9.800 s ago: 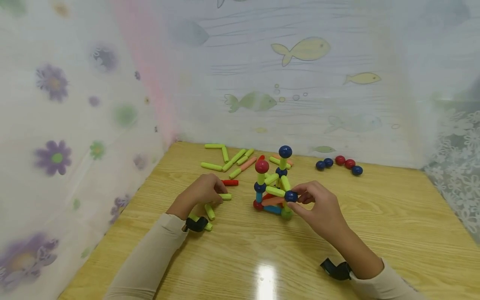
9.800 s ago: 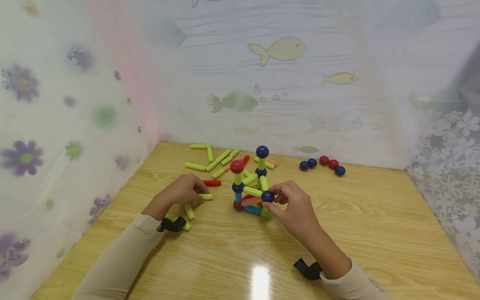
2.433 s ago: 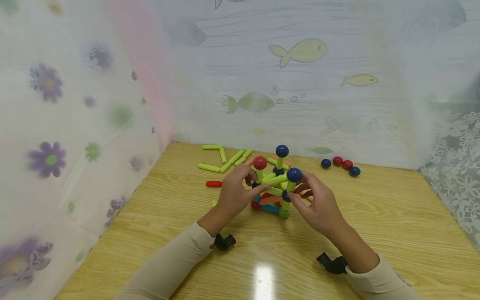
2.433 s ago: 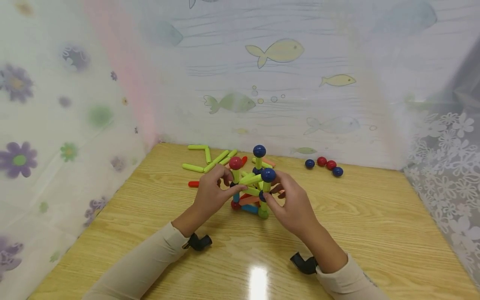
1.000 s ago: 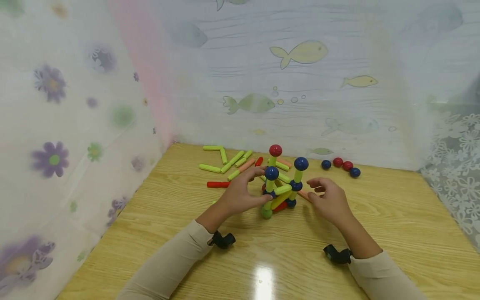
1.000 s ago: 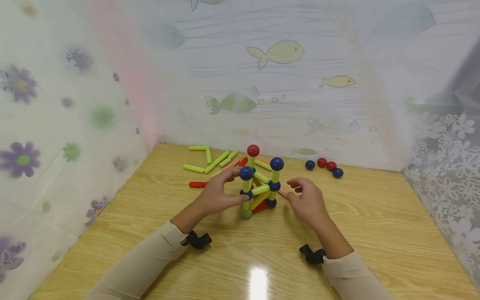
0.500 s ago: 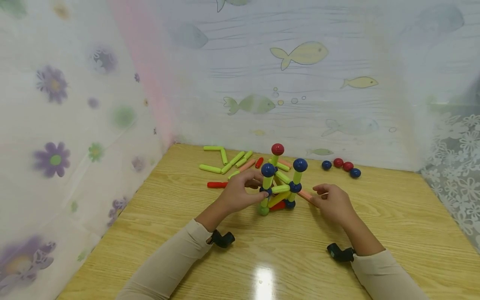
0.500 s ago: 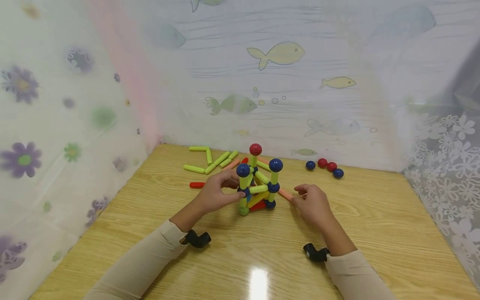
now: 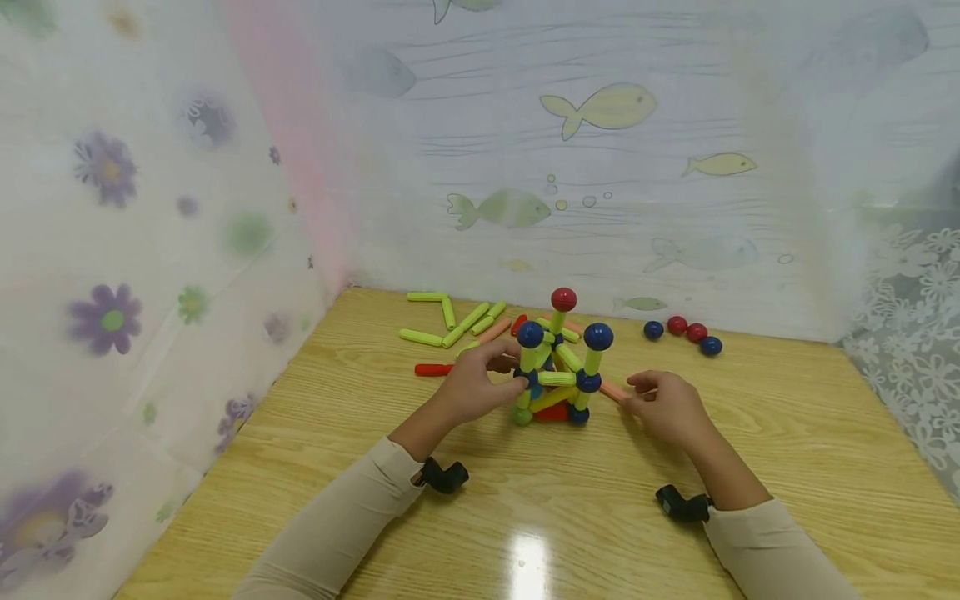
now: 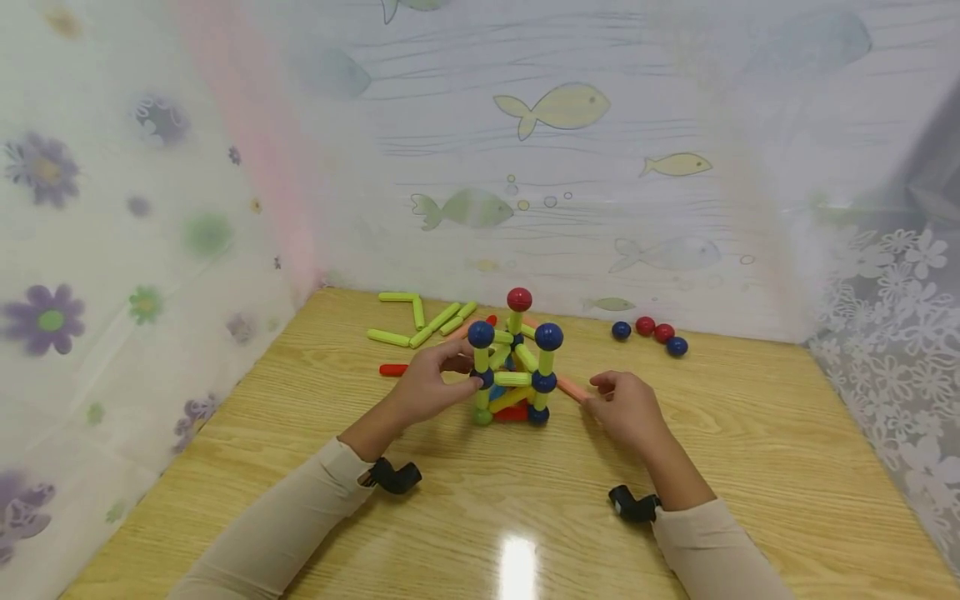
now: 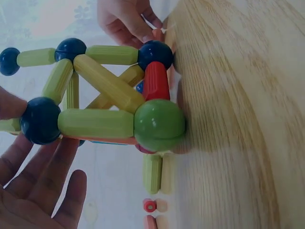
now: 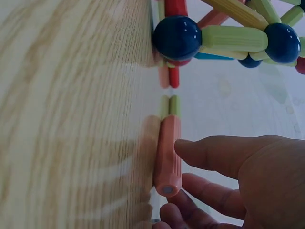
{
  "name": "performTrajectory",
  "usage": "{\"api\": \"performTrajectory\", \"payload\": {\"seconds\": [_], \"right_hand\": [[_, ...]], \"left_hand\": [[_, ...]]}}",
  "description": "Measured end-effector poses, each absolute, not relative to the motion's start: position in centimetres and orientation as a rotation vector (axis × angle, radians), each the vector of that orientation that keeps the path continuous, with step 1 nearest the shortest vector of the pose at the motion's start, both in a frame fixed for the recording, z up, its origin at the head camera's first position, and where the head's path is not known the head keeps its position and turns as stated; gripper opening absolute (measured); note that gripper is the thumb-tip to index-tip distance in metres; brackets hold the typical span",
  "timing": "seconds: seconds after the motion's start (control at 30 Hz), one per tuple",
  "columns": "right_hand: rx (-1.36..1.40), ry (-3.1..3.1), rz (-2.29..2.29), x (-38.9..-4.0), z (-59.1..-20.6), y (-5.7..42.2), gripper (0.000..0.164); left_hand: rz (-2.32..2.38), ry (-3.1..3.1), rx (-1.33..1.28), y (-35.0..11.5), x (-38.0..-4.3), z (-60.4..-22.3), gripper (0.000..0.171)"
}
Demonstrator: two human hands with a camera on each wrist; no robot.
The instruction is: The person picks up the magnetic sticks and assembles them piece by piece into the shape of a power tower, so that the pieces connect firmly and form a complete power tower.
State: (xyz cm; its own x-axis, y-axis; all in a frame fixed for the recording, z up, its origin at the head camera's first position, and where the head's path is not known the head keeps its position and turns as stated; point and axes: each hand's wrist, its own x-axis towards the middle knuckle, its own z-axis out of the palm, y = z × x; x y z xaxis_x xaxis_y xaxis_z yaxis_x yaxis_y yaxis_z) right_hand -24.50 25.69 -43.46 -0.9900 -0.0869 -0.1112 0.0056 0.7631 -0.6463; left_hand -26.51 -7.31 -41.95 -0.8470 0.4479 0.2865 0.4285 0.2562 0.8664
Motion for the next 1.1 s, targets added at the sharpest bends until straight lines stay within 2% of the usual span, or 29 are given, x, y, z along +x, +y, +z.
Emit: {"api": "performTrajectory", "payload": {"seconds": [0.27,0.5,0.67,0.83,0.93,1.1], "right_hand": [[-0.041,2.815,-0.971,-24.7,-43.4,26.5,0.047],[-0.039,2.819,-0.966,-24.7,-43.0,27.0,0.034],[-0.086,2.905,-1.142,-24.1,-41.2,26.7,0.039],[-0.174,2.908,-1.597,-22.9,-38.9,25.9,0.040],[-0.260,2.721,-2.138,-22.1,-38.0,24.8,0.033],[-0.672,2.218,-2.878,-21.0,-37.5,22.7,0.028]], "left_hand": [[1.727,2.498,0.845,-7.2,-26.8,-42.1,0.023],[1.710,2.516,0.865,-7.4,-26.8,-42.1,0.022],[1.706,2.524,0.861,-7.4,-26.8,-42.1,0.019],[1.729,2.506,0.855,-7.4,-26.8,-42.0,0.017],[1.742,2.497,0.858,-7.5,-26.8,-41.8,0.017],[1.735,2.502,0.856,-7.5,-26.8,-41.7,0.016]]}}
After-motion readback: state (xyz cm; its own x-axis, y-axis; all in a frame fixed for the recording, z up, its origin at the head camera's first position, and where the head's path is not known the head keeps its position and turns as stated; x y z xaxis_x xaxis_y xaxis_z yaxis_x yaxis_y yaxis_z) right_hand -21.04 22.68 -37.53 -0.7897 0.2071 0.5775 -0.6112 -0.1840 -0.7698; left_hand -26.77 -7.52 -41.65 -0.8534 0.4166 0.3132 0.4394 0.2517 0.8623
